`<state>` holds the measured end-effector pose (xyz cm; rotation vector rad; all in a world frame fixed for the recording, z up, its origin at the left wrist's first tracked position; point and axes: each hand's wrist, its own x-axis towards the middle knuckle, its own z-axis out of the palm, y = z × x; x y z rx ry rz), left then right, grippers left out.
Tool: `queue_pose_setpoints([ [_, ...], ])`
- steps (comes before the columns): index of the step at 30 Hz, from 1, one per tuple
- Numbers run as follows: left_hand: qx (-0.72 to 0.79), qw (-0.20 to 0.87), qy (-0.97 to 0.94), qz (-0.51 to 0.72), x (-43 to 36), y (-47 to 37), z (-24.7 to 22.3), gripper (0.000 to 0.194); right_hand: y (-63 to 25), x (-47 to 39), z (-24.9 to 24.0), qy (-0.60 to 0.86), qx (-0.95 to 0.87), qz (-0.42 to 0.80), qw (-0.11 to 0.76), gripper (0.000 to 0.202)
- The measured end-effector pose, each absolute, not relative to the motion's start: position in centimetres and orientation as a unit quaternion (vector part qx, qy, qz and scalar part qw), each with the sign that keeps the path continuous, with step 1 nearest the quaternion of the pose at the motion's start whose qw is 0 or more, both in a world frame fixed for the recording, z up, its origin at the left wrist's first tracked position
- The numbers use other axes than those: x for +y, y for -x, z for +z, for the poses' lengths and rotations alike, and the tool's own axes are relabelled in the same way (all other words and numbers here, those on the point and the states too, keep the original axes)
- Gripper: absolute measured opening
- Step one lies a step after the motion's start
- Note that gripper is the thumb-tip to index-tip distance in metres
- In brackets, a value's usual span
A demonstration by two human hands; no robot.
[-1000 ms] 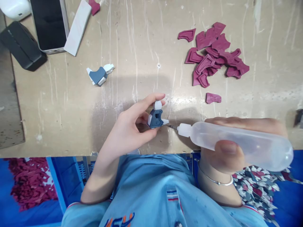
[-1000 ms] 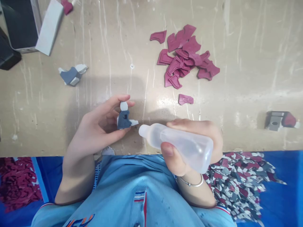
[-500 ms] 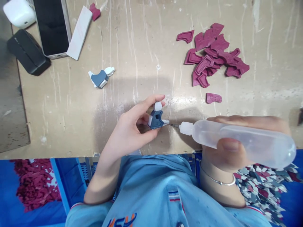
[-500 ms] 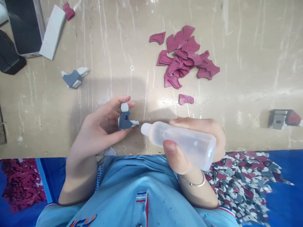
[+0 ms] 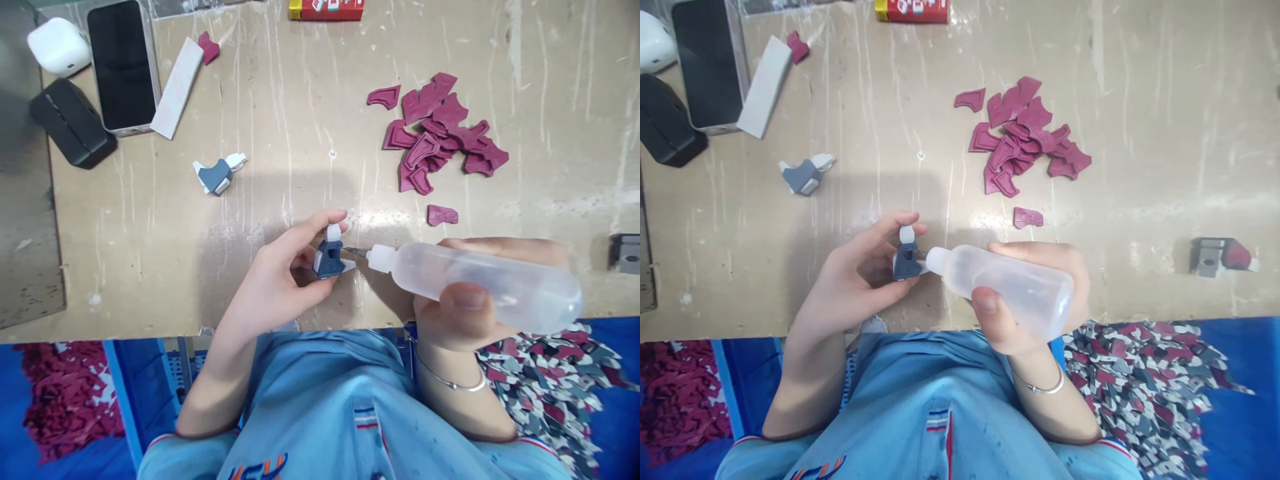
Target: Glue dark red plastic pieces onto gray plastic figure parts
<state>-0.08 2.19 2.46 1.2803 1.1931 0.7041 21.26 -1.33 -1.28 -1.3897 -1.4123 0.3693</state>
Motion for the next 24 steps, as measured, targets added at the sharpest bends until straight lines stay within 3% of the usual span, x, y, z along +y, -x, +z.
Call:
queue_pose_setpoints([
  [3, 0.511, 0.592, -0.545, 0.303, 2.1, 0.1, 2.5, 0.065, -20.6, -0.9, -0.9, 0.558, -0.574, 0.076, 0.595, 0.036],
  [10, 0.514, 0.591, -0.546, 0.299, 2.0, 0.2, 2.3, 0.066, -20.2, -0.5, -0.8, 0.588, -0.540, 0.051, 0.601, 0.044],
  [14, 0.512, 0.586, -0.555, 0.294, 2.2, 0.3, 2.2, 0.067, -20.4, -0.5, -0.6, 0.557, -0.500, 0.155, 0.645, 0.038],
  [16, 0.511, 0.584, -0.559, 0.291, 2.2, 0.4, 2.2, 0.067, -21.6, 0.0, -0.6, 0.520, -0.459, 0.262, 0.670, 0.039],
  [18, 0.514, 0.582, -0.562, 0.284, 2.1, 0.5, 2.0, 0.066, -23.8, 0.8, -1.0, 0.409, -0.327, 0.481, 0.703, 0.033],
  [20, 0.519, 0.575, -0.567, 0.280, 2.0, 0.7, 1.6, 0.065, -26.8, 1.9, -1.7, 0.169, -0.062, 0.734, 0.655, 0.013],
  [21, 0.522, 0.570, -0.570, 0.279, 2.0, 0.8, 1.4, 0.064, -28.3, 2.5, -2.2, 0.035, 0.063, 0.797, 0.600, 0.012],
  [22, 0.525, 0.564, -0.573, 0.279, 1.9, 0.9, 1.1, 0.063, -29.7, 2.9, -2.6, -0.077, 0.150, 0.820, 0.547, 0.023],
  [24, 0.524, 0.554, -0.582, 0.281, 1.8, 1.1, 0.6, 0.061, -31.7, 3.3, -3.3, -0.204, 0.244, 0.808, 0.496, 0.036],
])
